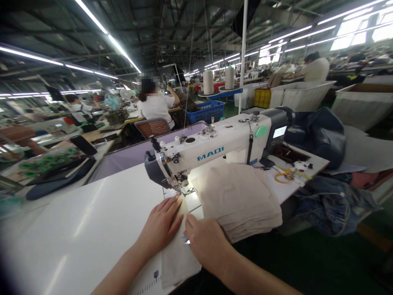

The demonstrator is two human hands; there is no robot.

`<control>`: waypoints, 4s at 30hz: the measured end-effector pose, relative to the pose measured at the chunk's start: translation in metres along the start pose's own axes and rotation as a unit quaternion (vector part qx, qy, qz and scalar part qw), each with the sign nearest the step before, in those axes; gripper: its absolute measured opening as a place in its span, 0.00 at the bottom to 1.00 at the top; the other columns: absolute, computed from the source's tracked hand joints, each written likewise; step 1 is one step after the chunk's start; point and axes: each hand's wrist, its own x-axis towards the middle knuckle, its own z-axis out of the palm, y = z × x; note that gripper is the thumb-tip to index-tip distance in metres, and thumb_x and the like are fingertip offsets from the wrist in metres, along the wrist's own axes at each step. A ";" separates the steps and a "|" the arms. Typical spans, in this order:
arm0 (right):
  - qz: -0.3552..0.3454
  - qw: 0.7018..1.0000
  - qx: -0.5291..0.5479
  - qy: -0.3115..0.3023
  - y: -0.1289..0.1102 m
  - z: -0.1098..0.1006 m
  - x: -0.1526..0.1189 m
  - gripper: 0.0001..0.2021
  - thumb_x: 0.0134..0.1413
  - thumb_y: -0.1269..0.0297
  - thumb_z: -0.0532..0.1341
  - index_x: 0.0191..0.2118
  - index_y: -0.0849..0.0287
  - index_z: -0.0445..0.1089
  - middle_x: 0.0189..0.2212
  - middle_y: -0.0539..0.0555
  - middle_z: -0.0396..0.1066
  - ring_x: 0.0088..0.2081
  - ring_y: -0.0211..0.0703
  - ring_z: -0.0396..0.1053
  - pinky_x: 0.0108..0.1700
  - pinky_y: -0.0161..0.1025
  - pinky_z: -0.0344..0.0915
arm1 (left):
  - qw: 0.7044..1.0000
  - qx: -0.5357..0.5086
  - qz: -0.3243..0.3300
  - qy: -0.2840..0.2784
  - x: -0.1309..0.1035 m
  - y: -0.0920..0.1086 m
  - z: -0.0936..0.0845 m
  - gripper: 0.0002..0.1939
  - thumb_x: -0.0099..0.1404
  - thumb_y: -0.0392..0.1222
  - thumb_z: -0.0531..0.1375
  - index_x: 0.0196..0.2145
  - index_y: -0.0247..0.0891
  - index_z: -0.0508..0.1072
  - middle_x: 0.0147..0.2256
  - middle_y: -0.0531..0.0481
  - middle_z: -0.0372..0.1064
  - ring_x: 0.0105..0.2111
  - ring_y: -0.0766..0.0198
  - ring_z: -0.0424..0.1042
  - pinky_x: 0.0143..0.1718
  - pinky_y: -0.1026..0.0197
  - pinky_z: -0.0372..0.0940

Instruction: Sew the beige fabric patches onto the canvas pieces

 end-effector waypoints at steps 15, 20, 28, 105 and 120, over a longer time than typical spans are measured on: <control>-0.018 1.000 -0.023 0.007 0.005 0.004 0.001 0.08 0.63 0.73 0.61 0.47 0.63 0.72 0.44 0.58 0.75 0.30 0.43 0.72 0.24 0.40 0.60 | 0.996 -0.015 0.077 -0.038 -0.023 0.011 -0.013 0.20 0.73 0.42 0.53 0.60 0.38 0.70 0.60 0.41 0.69 0.59 0.49 0.69 0.58 0.47 0.71; -0.015 0.999 -0.042 -0.005 0.006 0.002 0.007 0.10 0.61 0.75 0.60 0.48 0.64 0.72 0.46 0.59 0.75 0.27 0.42 0.71 0.22 0.40 0.60 | 0.996 -0.003 0.088 -0.028 -0.024 0.011 -0.015 0.20 0.74 0.43 0.52 0.60 0.37 0.71 0.60 0.40 0.69 0.59 0.48 0.70 0.58 0.46 0.71; -0.003 0.999 -0.033 -0.038 0.011 -0.013 0.026 0.07 0.64 0.74 0.58 0.44 0.62 0.71 0.40 0.56 0.74 0.30 0.43 0.74 0.25 0.38 0.61 | 0.995 0.004 0.096 -0.002 -0.009 -0.001 -0.016 0.18 0.72 0.41 0.54 0.55 0.34 0.73 0.56 0.39 0.73 0.56 0.47 0.72 0.55 0.46 0.73; 0.181 0.974 0.129 0.037 0.072 -0.056 -0.028 0.07 0.58 0.75 0.60 0.36 0.57 0.73 0.37 0.50 0.74 0.38 0.42 0.72 0.37 0.35 0.59 | 0.988 -0.109 0.090 0.061 0.006 0.051 -0.009 0.30 0.71 0.32 0.51 0.69 0.40 0.56 0.65 0.39 0.62 0.64 0.52 0.65 0.62 0.45 0.67; 0.268 0.951 0.139 0.064 0.069 -0.055 -0.019 0.11 0.60 0.69 0.60 0.26 0.57 0.72 0.26 0.51 0.75 0.30 0.44 0.71 0.31 0.36 0.56 | 0.981 -0.176 0.067 0.050 0.023 0.056 -0.008 0.32 0.70 0.29 0.52 0.70 0.41 0.55 0.66 0.38 0.61 0.65 0.52 0.62 0.63 0.41 0.64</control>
